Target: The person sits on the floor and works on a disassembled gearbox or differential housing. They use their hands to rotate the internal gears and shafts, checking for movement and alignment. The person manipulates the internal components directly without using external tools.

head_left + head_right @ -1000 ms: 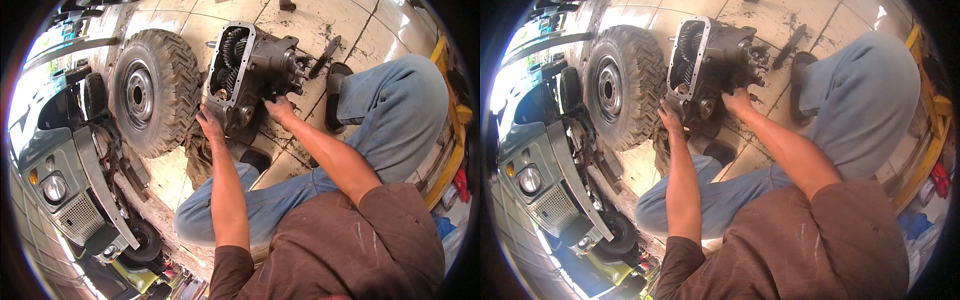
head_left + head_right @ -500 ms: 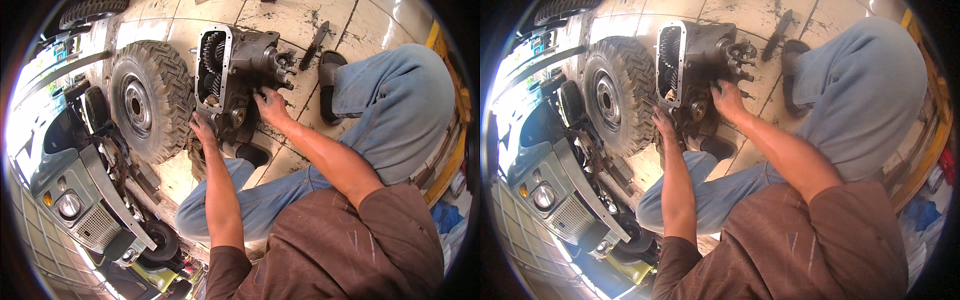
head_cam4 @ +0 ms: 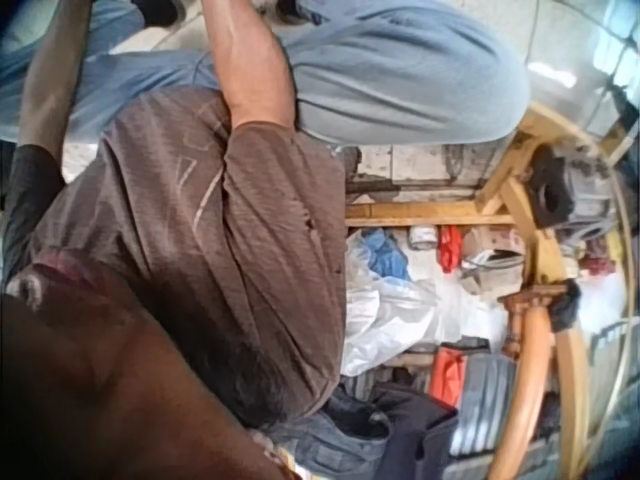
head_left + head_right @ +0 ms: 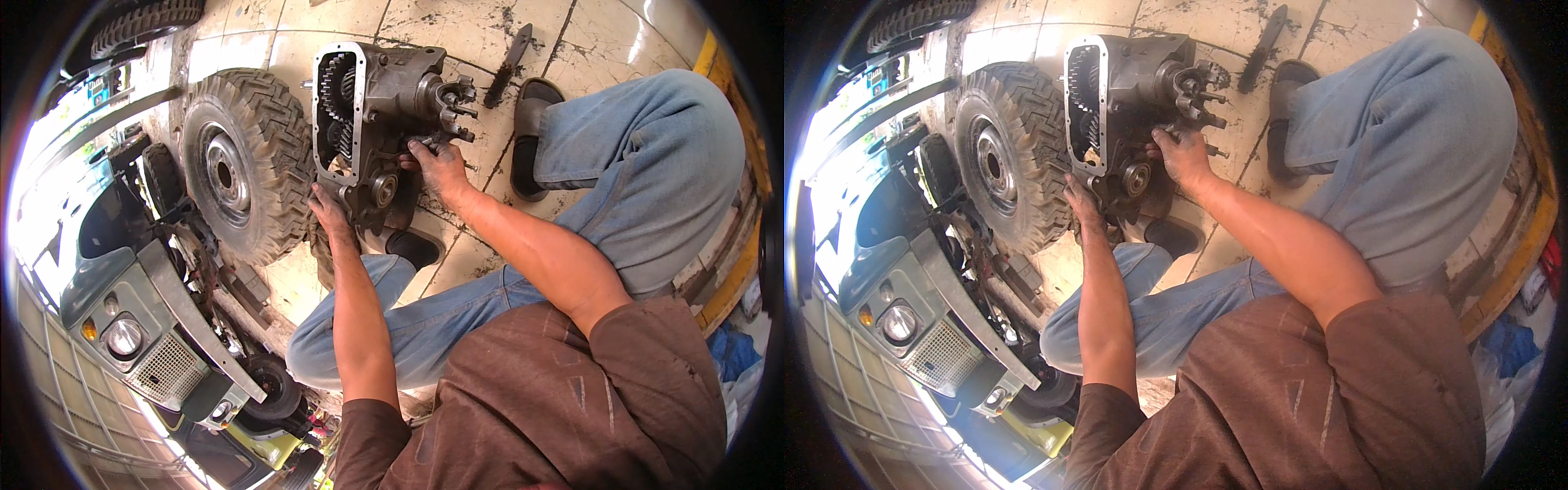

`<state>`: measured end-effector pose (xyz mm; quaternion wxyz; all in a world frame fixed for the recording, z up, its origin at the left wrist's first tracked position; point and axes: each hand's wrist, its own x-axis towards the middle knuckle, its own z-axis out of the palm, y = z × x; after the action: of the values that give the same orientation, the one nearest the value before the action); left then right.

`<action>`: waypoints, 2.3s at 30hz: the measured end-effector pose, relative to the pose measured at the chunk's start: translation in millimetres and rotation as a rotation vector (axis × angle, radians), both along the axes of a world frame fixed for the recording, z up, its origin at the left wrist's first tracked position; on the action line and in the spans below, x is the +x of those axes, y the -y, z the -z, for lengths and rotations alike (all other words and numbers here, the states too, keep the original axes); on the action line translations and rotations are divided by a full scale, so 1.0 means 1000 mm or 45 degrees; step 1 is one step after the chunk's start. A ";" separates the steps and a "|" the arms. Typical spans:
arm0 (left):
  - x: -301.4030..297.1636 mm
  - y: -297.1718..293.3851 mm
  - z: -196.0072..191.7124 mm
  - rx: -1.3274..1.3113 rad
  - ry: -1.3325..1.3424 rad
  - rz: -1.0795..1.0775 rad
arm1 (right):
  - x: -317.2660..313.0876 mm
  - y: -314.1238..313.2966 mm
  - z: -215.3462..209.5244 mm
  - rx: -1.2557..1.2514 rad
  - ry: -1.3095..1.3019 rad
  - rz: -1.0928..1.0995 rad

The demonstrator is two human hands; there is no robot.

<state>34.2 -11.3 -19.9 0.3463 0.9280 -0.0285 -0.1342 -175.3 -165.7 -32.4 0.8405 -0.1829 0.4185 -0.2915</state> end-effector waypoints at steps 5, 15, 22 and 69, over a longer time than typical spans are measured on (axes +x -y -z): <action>-0.008 0.007 -0.008 -0.027 -0.036 0.020 | -0.002 -0.004 0.007 -0.018 -0.089 -0.062; -0.001 0.014 -0.030 0.005 0.272 0.162 | 0.001 -0.014 0.007 0.448 0.150 0.167; -0.019 0.094 -0.078 0.279 0.319 0.687 | -0.010 -0.019 -0.001 0.540 0.041 0.026; -0.008 0.178 -0.083 0.512 -1.142 0.400 | 0.013 -0.055 -0.034 1.025 0.007 -0.091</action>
<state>26.5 -189.4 63.0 0.1150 0.8118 0.0101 -0.5724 -162.0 -110.8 1.9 0.8557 0.1472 0.4903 -0.0753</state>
